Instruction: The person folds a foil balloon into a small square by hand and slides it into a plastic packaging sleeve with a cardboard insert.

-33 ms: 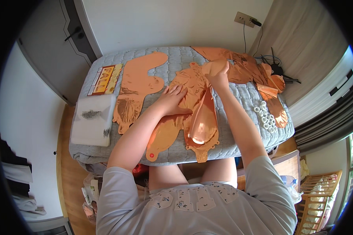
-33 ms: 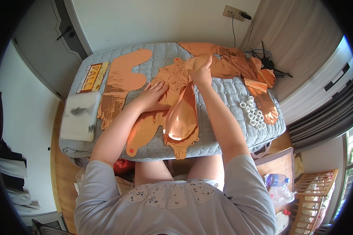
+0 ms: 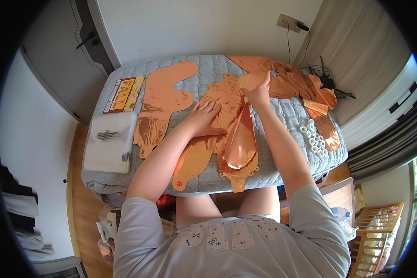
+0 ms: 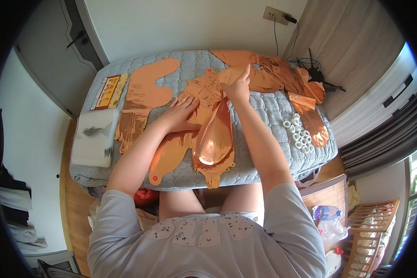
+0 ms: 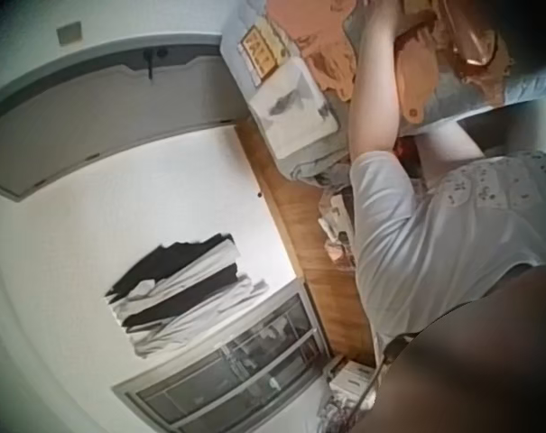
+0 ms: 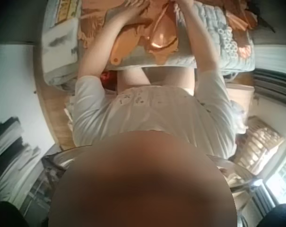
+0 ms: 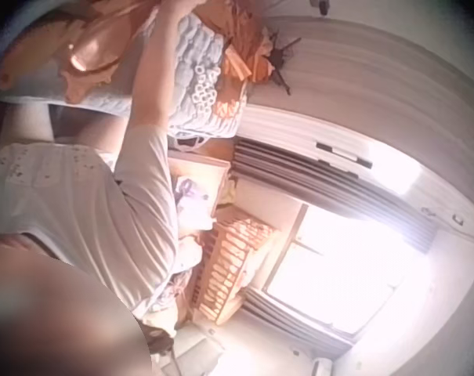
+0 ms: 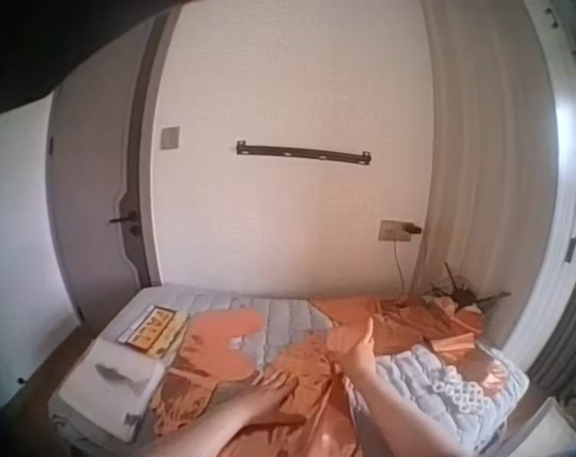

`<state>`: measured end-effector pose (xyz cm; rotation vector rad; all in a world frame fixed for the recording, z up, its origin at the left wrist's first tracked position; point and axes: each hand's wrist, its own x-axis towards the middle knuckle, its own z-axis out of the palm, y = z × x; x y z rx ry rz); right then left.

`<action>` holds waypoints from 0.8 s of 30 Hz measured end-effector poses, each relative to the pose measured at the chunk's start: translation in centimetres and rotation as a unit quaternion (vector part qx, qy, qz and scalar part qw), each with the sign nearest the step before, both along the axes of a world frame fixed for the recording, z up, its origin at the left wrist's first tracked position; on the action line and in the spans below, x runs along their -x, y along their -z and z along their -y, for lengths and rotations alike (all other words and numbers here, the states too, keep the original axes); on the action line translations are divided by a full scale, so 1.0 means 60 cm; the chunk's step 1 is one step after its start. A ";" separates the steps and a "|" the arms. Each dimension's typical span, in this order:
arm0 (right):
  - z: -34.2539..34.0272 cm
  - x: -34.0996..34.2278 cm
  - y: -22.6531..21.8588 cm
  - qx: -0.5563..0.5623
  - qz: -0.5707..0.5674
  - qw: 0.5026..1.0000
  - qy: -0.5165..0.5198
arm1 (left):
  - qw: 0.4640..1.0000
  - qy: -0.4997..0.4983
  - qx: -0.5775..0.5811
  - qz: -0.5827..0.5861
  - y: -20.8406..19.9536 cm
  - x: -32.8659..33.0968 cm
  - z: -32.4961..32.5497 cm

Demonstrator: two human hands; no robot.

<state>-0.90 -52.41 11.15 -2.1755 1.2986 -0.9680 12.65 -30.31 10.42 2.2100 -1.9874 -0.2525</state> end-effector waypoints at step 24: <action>0.008 0.004 0.018 -0.165 0.280 0.898 -0.297 | 1.000 0.000 0.014 -0.003 0.023 -0.011 0.003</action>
